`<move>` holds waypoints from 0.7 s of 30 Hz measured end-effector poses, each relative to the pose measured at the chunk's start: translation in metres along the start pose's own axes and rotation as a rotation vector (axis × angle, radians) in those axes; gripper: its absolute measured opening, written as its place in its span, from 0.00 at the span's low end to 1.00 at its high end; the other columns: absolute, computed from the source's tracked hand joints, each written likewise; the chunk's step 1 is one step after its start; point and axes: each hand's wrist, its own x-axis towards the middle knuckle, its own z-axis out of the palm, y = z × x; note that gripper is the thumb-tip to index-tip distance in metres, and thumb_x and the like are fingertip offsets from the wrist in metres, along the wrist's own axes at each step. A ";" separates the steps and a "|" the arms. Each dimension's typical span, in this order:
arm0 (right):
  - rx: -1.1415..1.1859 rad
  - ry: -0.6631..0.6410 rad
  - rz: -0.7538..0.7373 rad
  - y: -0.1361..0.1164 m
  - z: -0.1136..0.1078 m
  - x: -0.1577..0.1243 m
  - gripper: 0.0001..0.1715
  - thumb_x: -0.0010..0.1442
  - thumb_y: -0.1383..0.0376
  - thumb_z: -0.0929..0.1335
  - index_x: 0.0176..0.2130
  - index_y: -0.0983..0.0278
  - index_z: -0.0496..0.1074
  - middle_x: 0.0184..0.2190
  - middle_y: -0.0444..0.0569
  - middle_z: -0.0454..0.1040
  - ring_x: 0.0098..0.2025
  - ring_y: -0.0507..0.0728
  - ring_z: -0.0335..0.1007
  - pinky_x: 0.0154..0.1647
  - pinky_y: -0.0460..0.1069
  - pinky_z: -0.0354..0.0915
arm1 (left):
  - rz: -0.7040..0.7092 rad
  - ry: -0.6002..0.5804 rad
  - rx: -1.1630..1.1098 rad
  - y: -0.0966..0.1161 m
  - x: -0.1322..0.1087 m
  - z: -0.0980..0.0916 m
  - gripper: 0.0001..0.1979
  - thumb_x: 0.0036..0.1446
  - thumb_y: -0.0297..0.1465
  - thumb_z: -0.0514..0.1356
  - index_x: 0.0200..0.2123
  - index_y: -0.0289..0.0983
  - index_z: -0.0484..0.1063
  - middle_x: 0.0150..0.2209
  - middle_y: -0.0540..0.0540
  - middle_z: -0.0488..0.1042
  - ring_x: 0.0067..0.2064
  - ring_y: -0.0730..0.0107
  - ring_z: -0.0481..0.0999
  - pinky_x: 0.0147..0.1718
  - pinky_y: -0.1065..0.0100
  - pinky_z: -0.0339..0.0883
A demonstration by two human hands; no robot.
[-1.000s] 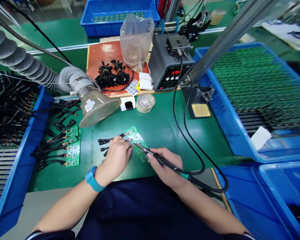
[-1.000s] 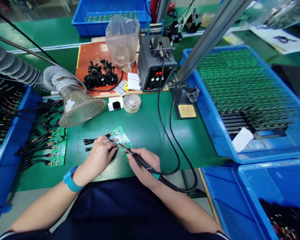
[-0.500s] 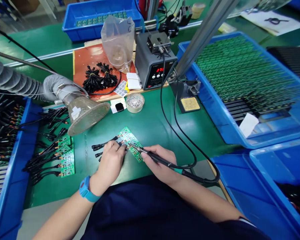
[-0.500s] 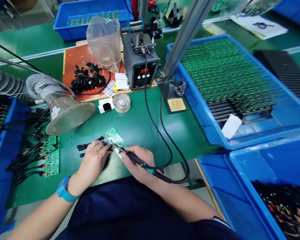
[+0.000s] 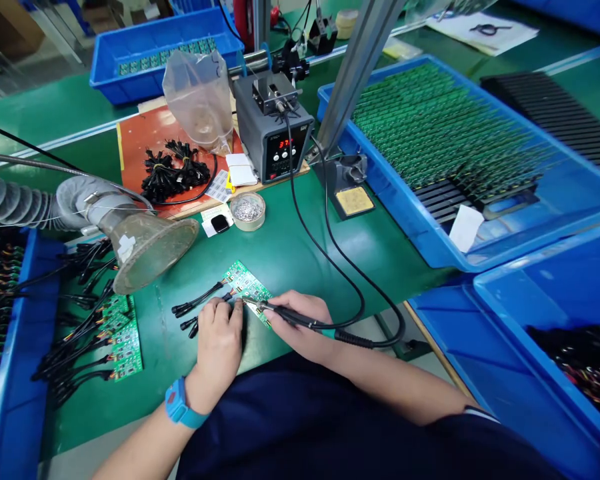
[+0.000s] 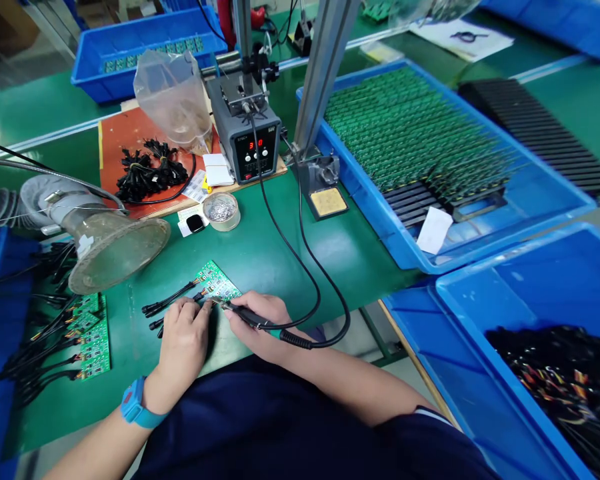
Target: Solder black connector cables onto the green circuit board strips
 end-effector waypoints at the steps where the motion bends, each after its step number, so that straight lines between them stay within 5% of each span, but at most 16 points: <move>1: -0.001 0.001 -0.004 0.000 0.001 0.000 0.05 0.66 0.62 0.70 0.39 0.61 0.74 0.23 0.41 0.76 0.24 0.51 0.72 0.30 0.46 0.69 | 0.001 -0.005 0.007 0.000 0.001 -0.001 0.15 0.69 0.23 0.52 0.52 0.25 0.76 0.37 0.36 0.71 0.47 0.48 0.67 0.41 0.54 0.68; 21: -0.035 0.084 0.005 -0.002 -0.009 0.000 0.04 0.66 0.63 0.71 0.41 0.61 0.75 0.26 0.43 0.79 0.26 0.53 0.76 0.32 0.47 0.73 | 0.001 -0.136 0.144 0.005 0.008 -0.009 0.16 0.68 0.23 0.53 0.51 0.28 0.78 0.36 0.36 0.70 0.45 0.49 0.66 0.40 0.54 0.66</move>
